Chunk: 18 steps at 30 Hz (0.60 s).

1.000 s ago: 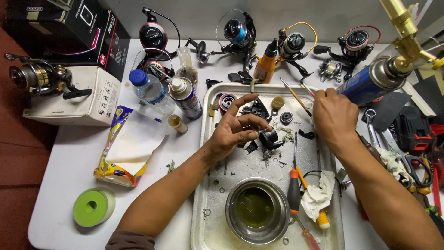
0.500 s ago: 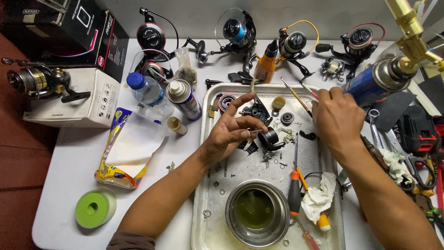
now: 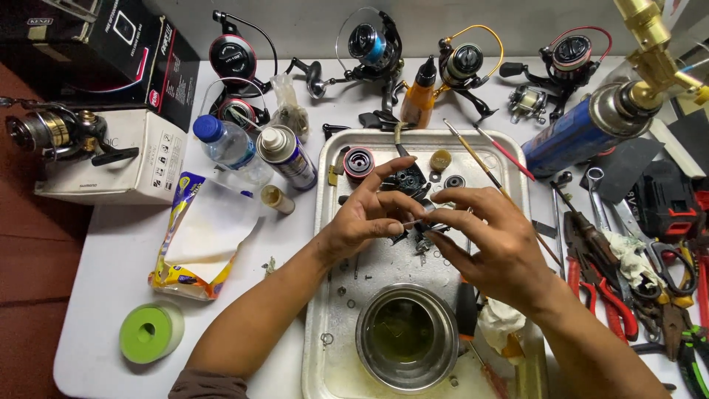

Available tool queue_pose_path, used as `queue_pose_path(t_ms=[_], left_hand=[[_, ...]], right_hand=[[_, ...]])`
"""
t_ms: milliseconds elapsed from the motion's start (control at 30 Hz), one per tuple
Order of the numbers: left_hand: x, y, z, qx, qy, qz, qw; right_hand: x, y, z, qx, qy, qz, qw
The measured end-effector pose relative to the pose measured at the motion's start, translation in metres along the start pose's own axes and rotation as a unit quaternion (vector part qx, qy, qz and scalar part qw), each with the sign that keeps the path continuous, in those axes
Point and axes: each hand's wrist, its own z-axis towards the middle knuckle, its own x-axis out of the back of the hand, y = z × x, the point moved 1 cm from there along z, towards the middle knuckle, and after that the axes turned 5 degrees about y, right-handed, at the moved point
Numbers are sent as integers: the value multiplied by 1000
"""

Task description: Reassembling the internal components of a fishing reel body, including lubricating gears and bearings with a brush and applicator tool.

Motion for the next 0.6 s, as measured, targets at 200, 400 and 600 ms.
queue_pose_path(t_ms=[200, 400, 600], left_hand=[[2, -8, 0, 17, -13, -22, 1000], [4, -10, 0, 19, -15, -20, 1000], [0, -5, 2, 12, -13, 12, 1000]], right_hand=[[-5, 4, -3, 57, 17, -15, 998], [-4, 5, -4, 59, 27, -12, 998], [-1, 6, -4, 47, 27, 8, 999]])
